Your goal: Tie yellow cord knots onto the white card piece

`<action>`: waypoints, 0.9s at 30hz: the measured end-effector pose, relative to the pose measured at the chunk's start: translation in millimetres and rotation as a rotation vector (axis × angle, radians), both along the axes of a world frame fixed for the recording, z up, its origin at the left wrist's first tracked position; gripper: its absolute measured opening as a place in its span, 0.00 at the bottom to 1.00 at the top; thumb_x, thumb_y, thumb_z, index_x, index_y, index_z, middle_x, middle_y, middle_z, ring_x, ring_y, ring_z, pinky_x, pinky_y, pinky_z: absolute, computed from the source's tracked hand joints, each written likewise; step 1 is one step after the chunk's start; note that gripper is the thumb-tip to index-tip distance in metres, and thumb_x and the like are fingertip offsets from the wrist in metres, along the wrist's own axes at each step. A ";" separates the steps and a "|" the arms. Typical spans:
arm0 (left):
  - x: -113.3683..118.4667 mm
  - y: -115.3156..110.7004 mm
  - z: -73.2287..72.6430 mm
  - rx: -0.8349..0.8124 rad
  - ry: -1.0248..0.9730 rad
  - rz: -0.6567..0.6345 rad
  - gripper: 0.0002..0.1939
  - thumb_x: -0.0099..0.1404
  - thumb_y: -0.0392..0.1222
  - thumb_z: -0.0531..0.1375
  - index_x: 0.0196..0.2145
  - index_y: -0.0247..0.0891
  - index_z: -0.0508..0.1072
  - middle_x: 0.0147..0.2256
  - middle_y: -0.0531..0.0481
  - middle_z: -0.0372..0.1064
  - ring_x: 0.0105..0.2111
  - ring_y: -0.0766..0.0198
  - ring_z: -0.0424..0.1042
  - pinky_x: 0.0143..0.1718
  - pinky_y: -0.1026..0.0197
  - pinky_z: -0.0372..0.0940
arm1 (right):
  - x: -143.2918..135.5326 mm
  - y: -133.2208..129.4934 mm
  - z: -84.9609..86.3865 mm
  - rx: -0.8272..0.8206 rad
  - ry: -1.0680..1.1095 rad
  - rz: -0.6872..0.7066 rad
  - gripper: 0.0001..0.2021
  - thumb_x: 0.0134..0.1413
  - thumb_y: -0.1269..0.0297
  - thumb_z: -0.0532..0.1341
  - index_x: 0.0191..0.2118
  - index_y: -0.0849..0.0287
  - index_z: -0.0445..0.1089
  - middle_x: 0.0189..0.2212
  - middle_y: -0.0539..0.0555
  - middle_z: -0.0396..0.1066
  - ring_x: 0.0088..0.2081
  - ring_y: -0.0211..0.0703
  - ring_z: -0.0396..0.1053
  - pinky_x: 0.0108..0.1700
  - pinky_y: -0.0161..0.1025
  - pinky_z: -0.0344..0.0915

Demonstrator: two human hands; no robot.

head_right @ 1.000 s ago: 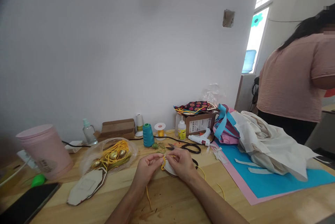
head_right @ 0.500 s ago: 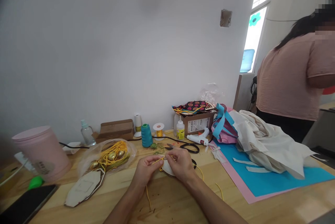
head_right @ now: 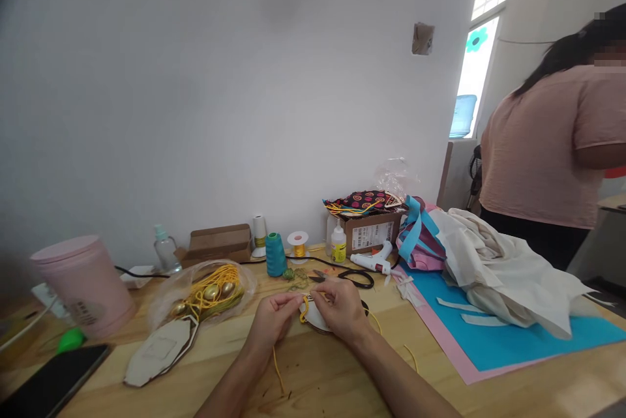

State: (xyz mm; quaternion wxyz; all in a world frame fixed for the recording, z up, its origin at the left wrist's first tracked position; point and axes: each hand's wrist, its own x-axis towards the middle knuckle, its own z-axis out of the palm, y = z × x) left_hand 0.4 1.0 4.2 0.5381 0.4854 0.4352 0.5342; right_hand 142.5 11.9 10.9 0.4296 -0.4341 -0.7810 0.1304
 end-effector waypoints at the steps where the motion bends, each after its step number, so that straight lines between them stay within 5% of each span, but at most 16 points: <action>1: -0.8 1.3 -2.0 0.009 -0.004 -0.013 0.11 0.44 0.42 0.61 0.24 0.32 0.75 0.16 0.50 0.69 0.21 0.65 0.67 0.23 0.66 0.60 | -0.1 -0.6 0.5 0.008 -0.015 0.000 0.12 0.48 0.64 0.51 0.25 0.59 0.70 0.18 0.50 0.65 0.21 0.34 0.60 0.23 0.30 0.52; 27: -3.5 1.2 -4.8 0.045 -0.007 -0.043 0.11 0.47 0.42 0.59 0.25 0.31 0.74 0.19 0.49 0.71 0.22 0.64 0.67 0.26 0.65 0.60 | 0.1 -2.0 2.2 -0.004 -0.017 -0.012 0.12 0.48 0.63 0.51 0.26 0.59 0.70 0.20 0.51 0.68 0.23 0.36 0.62 0.24 0.30 0.53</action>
